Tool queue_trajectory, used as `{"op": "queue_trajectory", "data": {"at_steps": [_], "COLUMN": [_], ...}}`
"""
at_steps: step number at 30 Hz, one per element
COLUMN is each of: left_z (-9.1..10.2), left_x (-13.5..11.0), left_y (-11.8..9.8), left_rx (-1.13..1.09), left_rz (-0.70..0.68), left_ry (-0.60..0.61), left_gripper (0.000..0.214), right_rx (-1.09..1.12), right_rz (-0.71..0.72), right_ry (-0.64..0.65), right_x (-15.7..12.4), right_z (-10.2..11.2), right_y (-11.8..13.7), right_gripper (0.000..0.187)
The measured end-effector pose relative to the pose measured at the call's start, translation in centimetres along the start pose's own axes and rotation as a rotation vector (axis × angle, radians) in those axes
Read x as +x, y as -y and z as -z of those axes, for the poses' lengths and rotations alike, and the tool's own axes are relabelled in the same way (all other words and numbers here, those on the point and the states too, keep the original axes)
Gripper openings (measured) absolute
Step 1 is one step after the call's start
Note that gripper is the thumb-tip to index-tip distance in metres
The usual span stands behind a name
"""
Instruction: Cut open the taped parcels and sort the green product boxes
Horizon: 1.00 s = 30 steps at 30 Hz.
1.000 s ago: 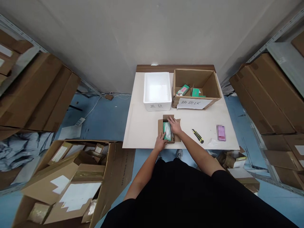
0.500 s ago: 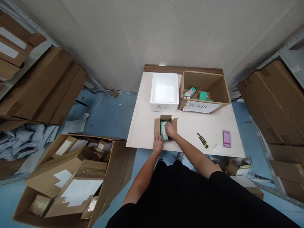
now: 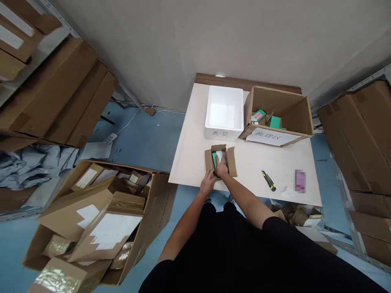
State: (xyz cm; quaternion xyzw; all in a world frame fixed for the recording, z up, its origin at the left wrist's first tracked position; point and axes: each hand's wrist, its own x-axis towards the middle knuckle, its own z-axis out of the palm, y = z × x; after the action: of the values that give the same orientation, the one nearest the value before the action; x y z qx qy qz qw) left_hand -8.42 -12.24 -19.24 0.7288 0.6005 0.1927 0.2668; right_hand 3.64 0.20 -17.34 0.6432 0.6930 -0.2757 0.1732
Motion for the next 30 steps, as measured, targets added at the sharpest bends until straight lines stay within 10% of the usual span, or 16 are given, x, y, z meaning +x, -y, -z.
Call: {"op": "queue_trajectory", "data": {"at_steps": [8, 13, 18, 25, 30], "left_z": [-0.5, -0.5, -0.3, -0.6, -0.4], "left_x": [0.4, 0.6, 0.6, 1.1, 1.1], "left_y": [0.5, 0.6, 0.5, 0.1, 0.2], "left_rx": [-0.014, -0.038, -0.051, -0.038, -0.060], "left_rz": [0.029, 0.034, 0.019, 0.001, 0.007], "left_ry": [-0.039, -0.030, -0.019, -0.013, -0.008], "left_gripper": [0.025, 0.026, 0.027, 0.026, 0.027], "right_rx": [-0.049, -0.108, -0.105, -0.102, -0.047], "right_rz": [0.046, 0.192, 0.343, -0.045, 0.225], "right_ry": [-0.182, -0.082, 0.017, -0.009, -0.105], "right_x": [-2.0, -3.8, -3.8, -3.0, -3.8], "right_z": [0.6, 1.1, 1.1, 2.0, 1.7], "right_y": [0.8, -0.5, -1.7, -0.6, -0.9], "right_gripper": [0.073, 0.042, 0.051, 0.070, 0.046]}}
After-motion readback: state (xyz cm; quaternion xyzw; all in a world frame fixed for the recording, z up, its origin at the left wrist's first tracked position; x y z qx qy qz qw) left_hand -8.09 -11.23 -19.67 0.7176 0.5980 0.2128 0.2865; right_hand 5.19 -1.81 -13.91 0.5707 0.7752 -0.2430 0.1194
